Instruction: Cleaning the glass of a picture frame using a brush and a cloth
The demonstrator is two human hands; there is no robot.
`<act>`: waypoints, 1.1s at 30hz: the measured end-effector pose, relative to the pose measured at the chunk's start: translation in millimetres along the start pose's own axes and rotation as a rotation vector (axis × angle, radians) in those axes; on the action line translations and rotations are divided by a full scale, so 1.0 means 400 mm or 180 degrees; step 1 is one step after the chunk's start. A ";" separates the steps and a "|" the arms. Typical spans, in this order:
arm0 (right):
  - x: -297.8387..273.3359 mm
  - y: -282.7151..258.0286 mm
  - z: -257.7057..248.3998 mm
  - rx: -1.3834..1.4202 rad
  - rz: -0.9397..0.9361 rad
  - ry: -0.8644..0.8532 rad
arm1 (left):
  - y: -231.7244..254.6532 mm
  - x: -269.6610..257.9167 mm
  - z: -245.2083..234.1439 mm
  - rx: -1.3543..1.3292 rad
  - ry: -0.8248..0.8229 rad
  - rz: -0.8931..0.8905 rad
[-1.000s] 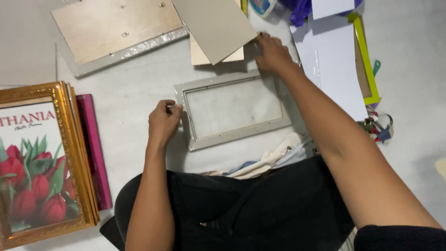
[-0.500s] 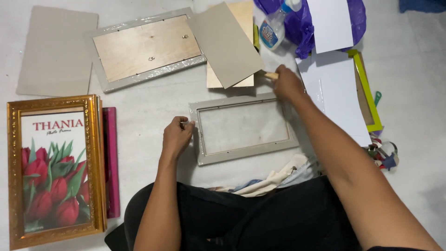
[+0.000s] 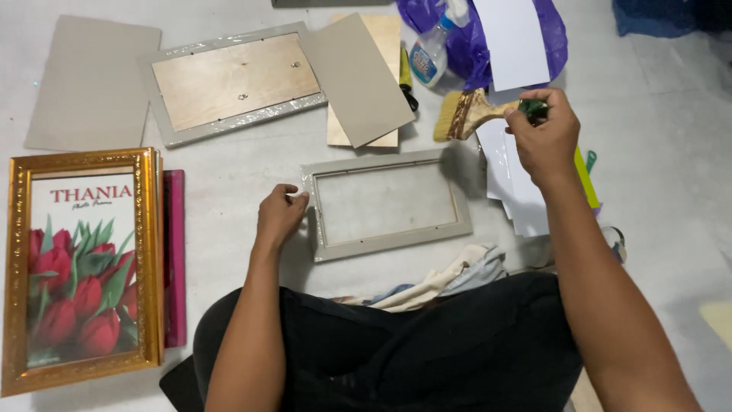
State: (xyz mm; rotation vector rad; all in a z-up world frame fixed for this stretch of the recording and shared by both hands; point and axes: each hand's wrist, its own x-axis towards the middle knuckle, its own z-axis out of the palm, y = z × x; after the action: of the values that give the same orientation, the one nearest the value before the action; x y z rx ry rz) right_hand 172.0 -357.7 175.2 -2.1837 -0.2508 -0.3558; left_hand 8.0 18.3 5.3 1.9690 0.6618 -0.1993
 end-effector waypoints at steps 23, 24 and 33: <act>-0.165 0.039 0.235 -0.1078 0.0888 -0.1282 | 0.004 0.005 -0.002 0.0116 -0.0006 -0.0119; -0.173 0.076 0.246 -0.0790 0.1150 -0.1177 | 0.008 -0.002 -0.001 0.0058 -0.0010 -0.0109; -0.207 0.032 0.300 0.0219 0.0706 -0.1082 | 0.002 -0.004 -0.001 0.0029 0.0070 0.0004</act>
State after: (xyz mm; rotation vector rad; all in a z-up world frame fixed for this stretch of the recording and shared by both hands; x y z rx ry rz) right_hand 117.8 -272.9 69.3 -2.1689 -0.2004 0.1483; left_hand 7.1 17.6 6.7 1.9827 0.6748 -0.1804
